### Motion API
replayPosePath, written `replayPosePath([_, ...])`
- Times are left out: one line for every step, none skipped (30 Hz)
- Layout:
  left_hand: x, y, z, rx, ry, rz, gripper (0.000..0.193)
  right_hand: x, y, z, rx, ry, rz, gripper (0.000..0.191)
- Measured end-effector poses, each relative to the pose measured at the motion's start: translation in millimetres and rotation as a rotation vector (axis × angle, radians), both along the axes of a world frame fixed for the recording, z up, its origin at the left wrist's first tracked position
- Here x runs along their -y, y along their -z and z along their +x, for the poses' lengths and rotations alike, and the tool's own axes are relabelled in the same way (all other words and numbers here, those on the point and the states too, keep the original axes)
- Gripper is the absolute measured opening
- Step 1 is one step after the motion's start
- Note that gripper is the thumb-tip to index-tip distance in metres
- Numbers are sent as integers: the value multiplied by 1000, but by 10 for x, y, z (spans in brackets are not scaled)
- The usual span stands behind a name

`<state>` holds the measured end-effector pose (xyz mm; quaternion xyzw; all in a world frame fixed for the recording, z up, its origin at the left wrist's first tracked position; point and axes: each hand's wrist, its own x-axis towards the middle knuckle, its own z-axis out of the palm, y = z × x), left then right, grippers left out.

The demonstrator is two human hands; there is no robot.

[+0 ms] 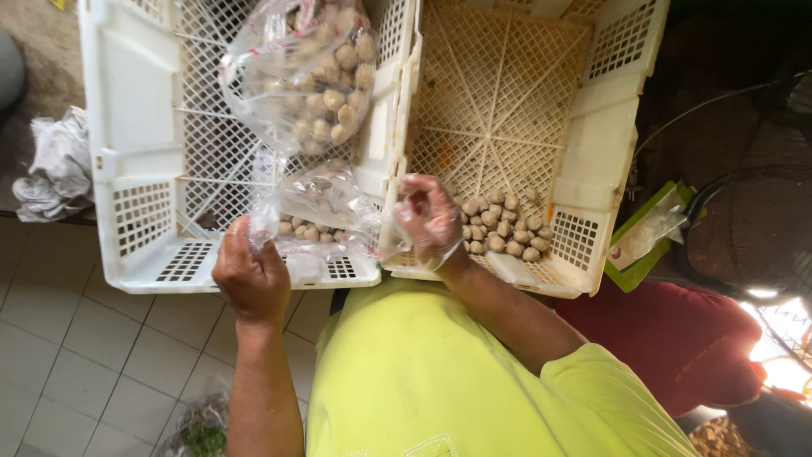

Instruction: The person holds open a plastic bag inside a white crate and repeatedly transfers round meatballs by hand from an adjacent crate into the bag. They occasionally reposition the crates, adjust the bag, and reach through a window opening before resuming filling the bag.

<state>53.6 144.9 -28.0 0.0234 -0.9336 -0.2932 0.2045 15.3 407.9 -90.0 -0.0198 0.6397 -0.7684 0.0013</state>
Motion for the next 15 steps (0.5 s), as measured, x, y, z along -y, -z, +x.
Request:
replayPosePath([9, -7, -16, -10, 19, -6, 28, -35, -2, -50, 5, 41, -107, 32])
replayPosePath([20, -18, -33, -20, 40, -13, 27, -75, -13, -104, 8, 83, -216, 31])
replayPosePath([28, -34, -45, -12, 52, -14, 27, -151, -34, -177, 41, 102, -159, 26])
replayPosePath([35, -50, -49, -1, 63, -14, 27, -240, -64, -250, 77, 121, -102, 21])
replayPosePath([45, -67, -53, 9, 71, -13, 28, -327, -96, -304, 77, 72, 102, 19])
replayPosePath([58, -83, -54, 4, 80, 29, 28, -419, -121, -358, 75, 26, 308, 18])
replayPosePath([72, -99, -55, -1, 90, 70, 28, -491, -131, -410, 74, -18, 514, 18])
replayPosePath([87, -112, -56, -2, 101, 113, 29, -550, -127, -453, -2, -121, 735, 18])
replayPosePath([106, -124, -58, 11, 104, 183, 29, -587, -108, -493, -74, -227, 956, 19])
replayPosePath([130, -138, -64, 26, 105, 253, 30, -611, -75, -519, -146, -338, 1175, 20])
replayPosePath([157, -151, -78, 36, 105, 321, 31, -619, -30, -531, -39, -462, 1321, 20])
replayPosePath([191, -167, -112, 29, 134, 358, 30, -576, 40, -574, 66, -581, 1462, 21])
replayPosePath([225, -194, -140, 22, 161, 391, 29, -518, 110, -624, 174, -701, 1599, 22])
replayPosePath([259, -223, -149, 18, 186, 423, 27, -482, 172, -640, 168, -680, 1565, 28])
replayPosePath([285, -253, -155, 76, 178, 479, 28, -458, 225, -632, 164, -660, 1529, 34])
